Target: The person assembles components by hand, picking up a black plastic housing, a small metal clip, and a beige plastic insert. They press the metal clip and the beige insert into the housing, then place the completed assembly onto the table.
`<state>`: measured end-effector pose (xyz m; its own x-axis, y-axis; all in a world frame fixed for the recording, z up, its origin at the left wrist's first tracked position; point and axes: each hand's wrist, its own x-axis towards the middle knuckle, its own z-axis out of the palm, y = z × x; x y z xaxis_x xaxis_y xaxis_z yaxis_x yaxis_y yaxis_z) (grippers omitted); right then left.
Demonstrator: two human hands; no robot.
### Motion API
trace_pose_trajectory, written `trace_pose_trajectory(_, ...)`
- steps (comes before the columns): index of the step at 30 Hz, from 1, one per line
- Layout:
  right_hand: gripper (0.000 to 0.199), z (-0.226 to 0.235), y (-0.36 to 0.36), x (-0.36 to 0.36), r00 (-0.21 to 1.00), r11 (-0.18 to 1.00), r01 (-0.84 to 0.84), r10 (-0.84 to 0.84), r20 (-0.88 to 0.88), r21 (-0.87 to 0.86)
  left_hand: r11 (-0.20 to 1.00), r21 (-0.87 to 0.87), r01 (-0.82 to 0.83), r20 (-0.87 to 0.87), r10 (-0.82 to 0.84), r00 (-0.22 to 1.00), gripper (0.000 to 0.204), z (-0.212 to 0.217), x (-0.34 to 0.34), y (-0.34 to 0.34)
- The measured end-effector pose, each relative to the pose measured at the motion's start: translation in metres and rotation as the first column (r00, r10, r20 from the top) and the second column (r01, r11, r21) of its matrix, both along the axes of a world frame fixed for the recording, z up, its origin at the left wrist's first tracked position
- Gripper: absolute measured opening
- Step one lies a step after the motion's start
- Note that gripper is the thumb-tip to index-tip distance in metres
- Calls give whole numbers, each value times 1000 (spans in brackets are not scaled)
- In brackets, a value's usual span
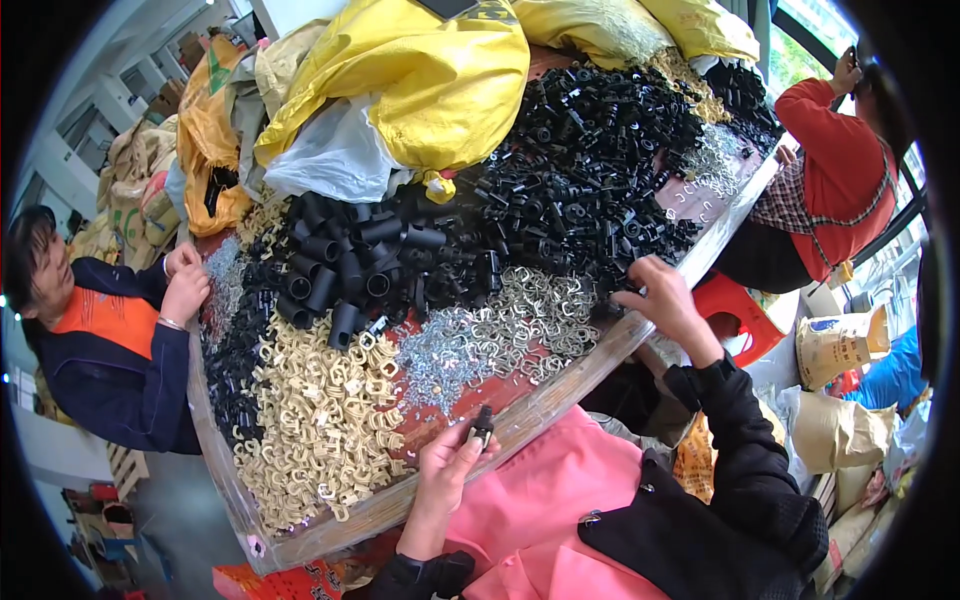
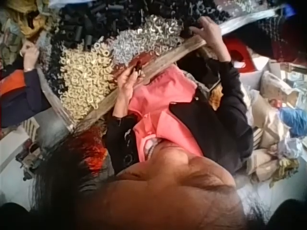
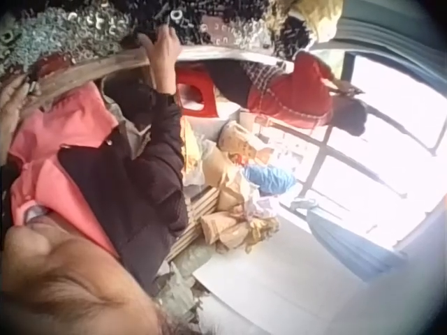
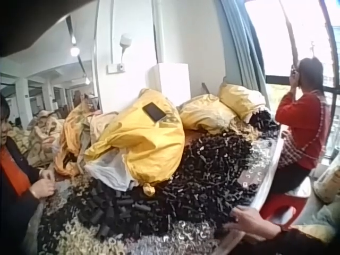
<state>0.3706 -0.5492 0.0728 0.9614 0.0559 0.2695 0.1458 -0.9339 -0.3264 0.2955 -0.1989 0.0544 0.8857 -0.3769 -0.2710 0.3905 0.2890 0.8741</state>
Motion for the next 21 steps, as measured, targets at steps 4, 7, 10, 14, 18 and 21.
trace_pose_trajectory(4,50,5,-23,-14,981,945,191,-187,41,-266,982,123,145,175,-165,971,37,4,16,-26)
trace_pose_trajectory(7,56,3,-22,-12,978,930,192,-209,-22,-315,955,187,230,273,-276,922,39,-2,31,-51)
trace_pose_trajectory(10,63,-6,-2,-13,974,957,140,-180,-140,-255,891,307,335,358,-435,826,40,-5,46,-77)
trace_pose_trajectory(14,61,-20,25,-2,994,975,30,-52,-98,-219,842,428,329,426,-509,748,42,-8,65,-110)
trace_pose_trajectory(18,58,-24,34,11,975,996,-6,-13,-222,-84,863,407,299,449,-474,758,41,-24,80,-128)
trace_pose_trajectory(21,55,-29,37,21,980,998,-4,-8,-200,-59,879,385,283,429,-442,788,40,-31,91,-136)
